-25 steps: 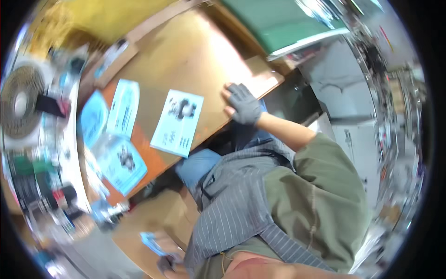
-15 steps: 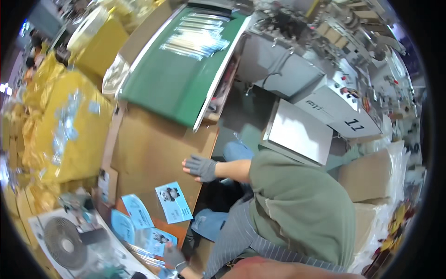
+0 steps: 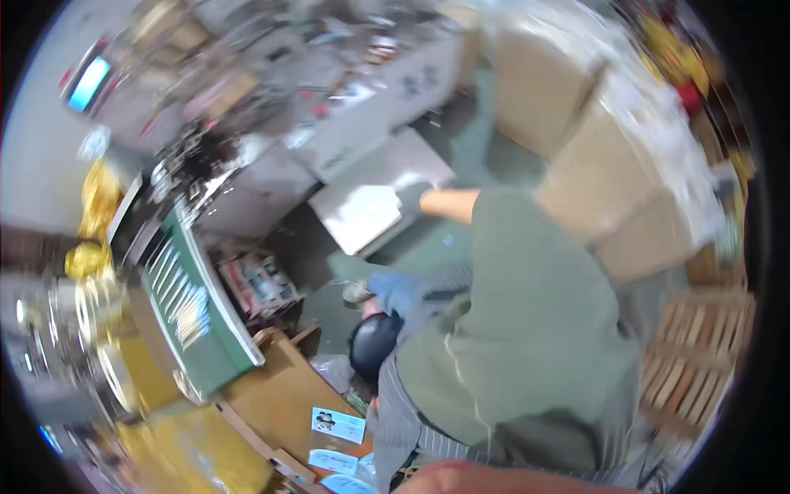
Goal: Packing bundles of wooden sticks into plastic bags and placing them in boxes.
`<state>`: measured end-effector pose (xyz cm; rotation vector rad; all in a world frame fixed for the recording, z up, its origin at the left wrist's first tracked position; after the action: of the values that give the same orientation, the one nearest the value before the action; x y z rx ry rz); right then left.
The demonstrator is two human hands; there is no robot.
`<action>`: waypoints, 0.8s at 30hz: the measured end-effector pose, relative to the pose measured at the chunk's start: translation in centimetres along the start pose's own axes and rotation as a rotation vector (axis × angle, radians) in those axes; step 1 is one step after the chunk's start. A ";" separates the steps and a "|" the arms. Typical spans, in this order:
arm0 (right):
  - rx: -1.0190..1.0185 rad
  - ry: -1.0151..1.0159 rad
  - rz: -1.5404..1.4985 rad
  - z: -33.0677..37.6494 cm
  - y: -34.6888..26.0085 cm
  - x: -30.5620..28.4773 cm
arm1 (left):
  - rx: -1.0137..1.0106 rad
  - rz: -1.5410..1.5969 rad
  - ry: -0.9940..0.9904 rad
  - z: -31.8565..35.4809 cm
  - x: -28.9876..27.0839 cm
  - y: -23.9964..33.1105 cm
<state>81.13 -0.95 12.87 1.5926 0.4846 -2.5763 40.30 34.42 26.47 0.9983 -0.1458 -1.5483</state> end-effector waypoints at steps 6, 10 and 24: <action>0.155 0.159 -0.458 20.9 10.8 -1.2 | 0.249 -0.220 -0.241 1.0 10.1 5.5; 0.231 0.211 -0.904 28.3 14.9 -0.4 | 0.382 -0.330 -0.347 0.9 14.5 11.0; 1.449 1.446 -0.827 57.0 70.0 -3.8 | 0.519 -0.407 -0.549 -1.5 45.2 22.7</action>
<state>49.74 -84.97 23.88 4.2333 -1.3775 -1.0947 62.76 -9.83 16.69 1.0081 -0.8021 -2.2021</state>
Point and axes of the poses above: each hand's wrist, its own z-axis away from the middle knuckle, its own x-axis out of the palm, y = z × x, the point moved 6 cm from there along -z, towards the middle knuckle, and after that the axes turned 5 degrees about y, right-handed, at the moved point
